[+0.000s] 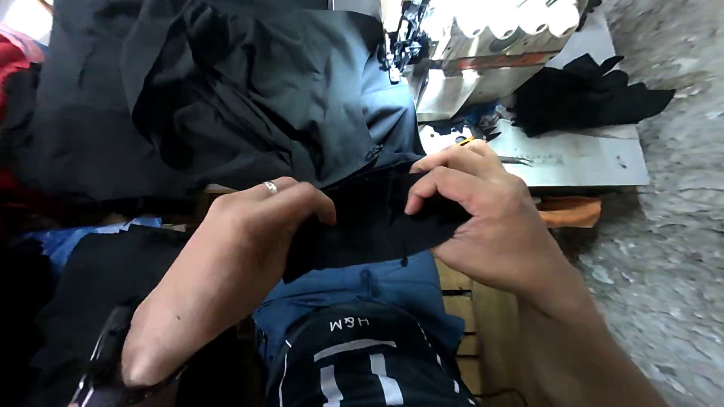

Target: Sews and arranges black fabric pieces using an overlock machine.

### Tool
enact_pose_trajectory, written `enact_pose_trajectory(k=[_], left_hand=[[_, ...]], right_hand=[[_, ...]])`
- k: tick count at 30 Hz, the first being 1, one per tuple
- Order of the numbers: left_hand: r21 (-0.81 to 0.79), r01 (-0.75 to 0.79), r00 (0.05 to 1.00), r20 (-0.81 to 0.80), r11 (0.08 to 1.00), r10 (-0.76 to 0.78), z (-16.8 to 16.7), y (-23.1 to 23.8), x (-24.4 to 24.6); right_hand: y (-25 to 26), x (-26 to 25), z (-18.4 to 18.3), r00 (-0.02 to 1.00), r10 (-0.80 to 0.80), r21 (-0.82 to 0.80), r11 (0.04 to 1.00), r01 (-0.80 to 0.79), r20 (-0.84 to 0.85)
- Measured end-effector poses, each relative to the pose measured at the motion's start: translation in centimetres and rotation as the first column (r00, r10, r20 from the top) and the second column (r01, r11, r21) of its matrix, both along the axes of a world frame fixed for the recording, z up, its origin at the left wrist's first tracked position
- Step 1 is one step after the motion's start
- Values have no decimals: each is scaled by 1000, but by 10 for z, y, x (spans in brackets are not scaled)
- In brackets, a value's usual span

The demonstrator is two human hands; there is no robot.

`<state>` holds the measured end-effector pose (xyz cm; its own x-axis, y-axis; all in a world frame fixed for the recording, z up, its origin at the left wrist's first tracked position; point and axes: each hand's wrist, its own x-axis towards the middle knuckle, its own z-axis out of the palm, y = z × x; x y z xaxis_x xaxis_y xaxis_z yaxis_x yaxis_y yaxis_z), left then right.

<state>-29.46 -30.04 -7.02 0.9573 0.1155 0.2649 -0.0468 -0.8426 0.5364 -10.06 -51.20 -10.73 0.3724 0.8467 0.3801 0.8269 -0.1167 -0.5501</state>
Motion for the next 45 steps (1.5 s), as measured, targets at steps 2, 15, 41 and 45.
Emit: enact_pose_trajectory(k=[2,15,41,45], left_hand=[[166,4,1000,-10,986,-3,2,-5,0],[-401,2,990,128,916,54,-19,-2,10],[-543,-161,964,93,824,250,-29,-8,68],[-508,-165,969,76,846,234,-28,-3,78]], right_hand=[[2,0,-1,1000,-27,19,999,27,-3],[2,-7,-11,701,125,234,970,61,-702],[2,6,-30,497,28,140,972,188,-867],[-16,17,-23,570,157,190,982,0,-807]])
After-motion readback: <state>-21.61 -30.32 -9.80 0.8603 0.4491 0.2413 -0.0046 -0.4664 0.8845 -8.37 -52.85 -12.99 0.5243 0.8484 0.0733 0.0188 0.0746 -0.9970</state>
